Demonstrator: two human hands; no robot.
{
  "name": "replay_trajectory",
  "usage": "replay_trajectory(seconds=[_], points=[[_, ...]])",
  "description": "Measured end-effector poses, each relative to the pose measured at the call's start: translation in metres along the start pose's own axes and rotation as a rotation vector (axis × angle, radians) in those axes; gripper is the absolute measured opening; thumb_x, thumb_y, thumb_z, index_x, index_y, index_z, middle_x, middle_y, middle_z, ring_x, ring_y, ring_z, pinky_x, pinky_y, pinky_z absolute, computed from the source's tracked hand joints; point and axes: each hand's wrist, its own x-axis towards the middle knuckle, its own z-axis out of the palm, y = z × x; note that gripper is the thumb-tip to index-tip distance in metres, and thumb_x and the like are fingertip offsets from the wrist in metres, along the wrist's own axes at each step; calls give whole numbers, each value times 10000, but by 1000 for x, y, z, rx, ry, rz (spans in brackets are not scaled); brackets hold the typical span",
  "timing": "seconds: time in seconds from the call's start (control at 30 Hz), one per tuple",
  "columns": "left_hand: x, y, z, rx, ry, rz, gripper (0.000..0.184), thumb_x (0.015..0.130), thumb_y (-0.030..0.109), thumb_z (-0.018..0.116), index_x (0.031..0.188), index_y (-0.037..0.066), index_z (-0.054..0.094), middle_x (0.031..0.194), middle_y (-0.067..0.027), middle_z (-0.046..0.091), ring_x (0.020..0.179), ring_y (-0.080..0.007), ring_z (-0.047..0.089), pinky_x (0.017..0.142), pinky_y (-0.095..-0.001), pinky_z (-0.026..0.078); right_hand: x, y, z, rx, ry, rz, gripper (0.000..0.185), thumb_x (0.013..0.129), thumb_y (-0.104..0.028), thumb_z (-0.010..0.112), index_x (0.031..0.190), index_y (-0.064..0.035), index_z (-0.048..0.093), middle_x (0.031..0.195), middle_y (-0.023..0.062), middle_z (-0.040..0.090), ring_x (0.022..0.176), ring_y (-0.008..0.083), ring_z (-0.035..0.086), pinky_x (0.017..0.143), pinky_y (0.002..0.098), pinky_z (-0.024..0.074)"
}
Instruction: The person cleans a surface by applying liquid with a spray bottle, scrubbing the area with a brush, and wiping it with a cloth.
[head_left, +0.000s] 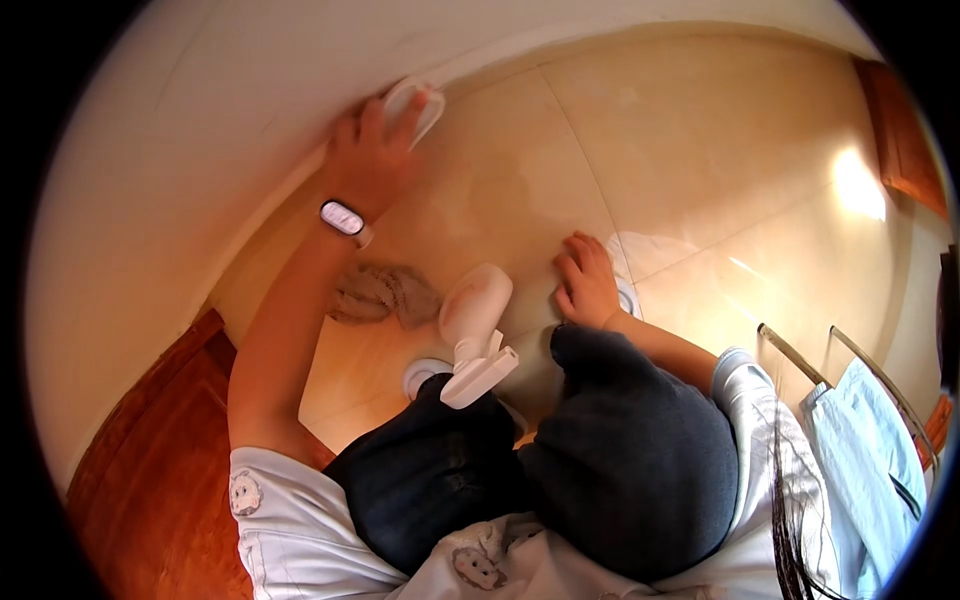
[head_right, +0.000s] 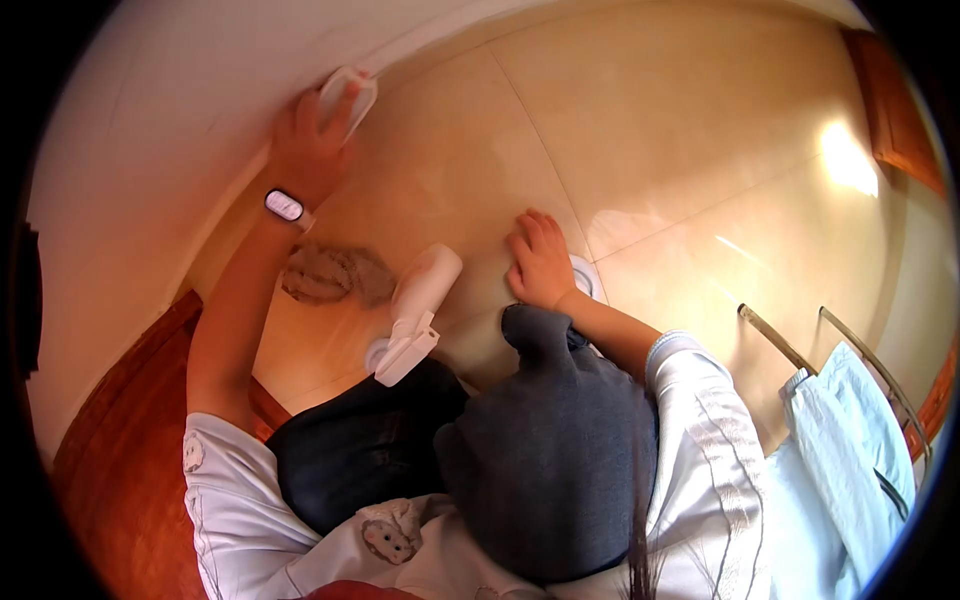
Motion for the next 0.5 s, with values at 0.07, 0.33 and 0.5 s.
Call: replay_trajectory(seconds=[0.07, 0.33, 0.5], points=[[-16, -16, -2, -26, -10, 7, 616, 730, 229, 646, 1320, 212, 469, 1120, -152, 479, 908, -334, 504, 757, -415, 482, -2, 1, 0, 2, 11, -17, 374, 615, -101, 580, 983, -42, 544, 1189, 209, 438, 1196, 397, 374, 1025, 534, 284], [24, 24, 15, -28, 9, -17, 599, 755, 295, 661, 1311, 174, 472, 1126, -187, 494, 935, -331, 535, 736, -439, 495, 2, 0, -1, 14, 17, -17, 350, 602, -93, 573, 946, -30, 546, 1189, 212, 441, 1189, 405, 380, 1018, 536, 294], [-13, -4, 4, -77, 40, -20, 596, 771, 294, 647, 1321, 162, 458, 1138, -195, 493, 936, -333, 534, 705, -443, 504, -4, 2, 3, 20, 53, -30, 329, 598, -96, 574, 918, -23, 548, 1182, 219, 445, 1184, 411, 385, 1012, 538, 301]])
